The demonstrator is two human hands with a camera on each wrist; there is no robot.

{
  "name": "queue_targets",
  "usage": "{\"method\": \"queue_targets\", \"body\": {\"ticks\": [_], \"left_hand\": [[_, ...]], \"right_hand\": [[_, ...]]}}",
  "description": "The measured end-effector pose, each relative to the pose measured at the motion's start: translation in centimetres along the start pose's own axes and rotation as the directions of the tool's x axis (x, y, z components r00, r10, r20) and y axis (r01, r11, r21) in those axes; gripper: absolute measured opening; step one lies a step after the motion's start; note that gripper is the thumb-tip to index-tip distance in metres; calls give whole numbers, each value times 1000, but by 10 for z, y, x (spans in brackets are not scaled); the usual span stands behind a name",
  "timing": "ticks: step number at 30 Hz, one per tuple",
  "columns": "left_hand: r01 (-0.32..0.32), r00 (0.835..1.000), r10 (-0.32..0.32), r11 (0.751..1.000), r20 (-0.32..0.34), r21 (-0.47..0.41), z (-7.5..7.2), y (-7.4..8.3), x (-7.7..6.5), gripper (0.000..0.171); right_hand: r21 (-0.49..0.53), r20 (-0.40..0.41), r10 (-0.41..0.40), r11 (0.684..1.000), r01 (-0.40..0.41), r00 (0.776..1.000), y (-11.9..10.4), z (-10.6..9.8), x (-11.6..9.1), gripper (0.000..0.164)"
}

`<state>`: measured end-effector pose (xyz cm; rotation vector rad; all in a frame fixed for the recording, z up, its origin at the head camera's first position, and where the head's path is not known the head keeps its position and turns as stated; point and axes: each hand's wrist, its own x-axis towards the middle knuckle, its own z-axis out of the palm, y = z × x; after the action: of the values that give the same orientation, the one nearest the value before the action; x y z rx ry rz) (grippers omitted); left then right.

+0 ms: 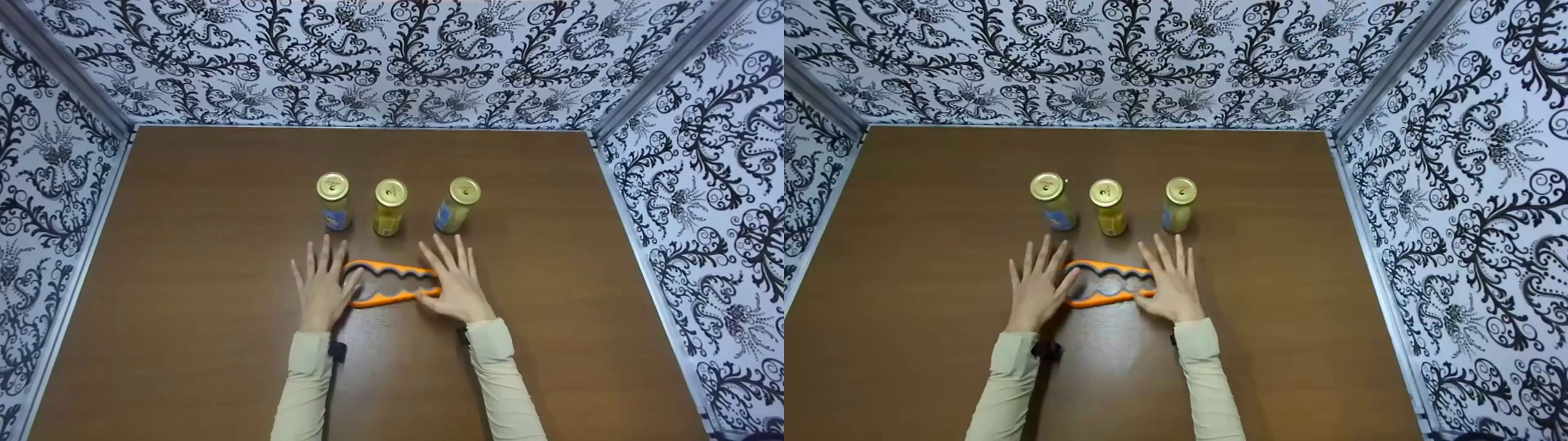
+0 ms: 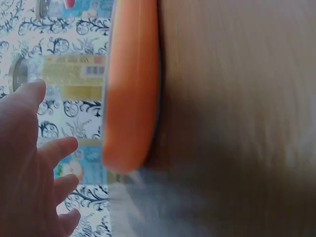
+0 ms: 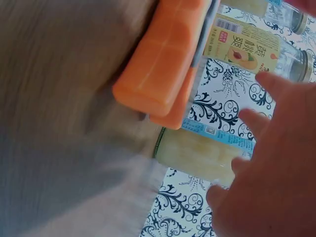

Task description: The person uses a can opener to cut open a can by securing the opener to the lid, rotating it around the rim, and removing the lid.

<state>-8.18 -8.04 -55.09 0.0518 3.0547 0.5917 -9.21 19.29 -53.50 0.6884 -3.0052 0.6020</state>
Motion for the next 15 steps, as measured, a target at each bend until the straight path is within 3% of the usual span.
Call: {"method": "queue_targets", "body": {"ticks": [7, 15], "left_hand": [[50, 999, -51, 995, -16, -83, -3, -17, 10, 69], [89, 996, -87, 986, 19, -143, -15, -26, 33, 79]], "right_hand": [[102, 165, -1, 995, -16, 986, 3, -7, -2, 95], [76, 230, -5, 997, -12, 973, 3, -3, 0, 91]]}}
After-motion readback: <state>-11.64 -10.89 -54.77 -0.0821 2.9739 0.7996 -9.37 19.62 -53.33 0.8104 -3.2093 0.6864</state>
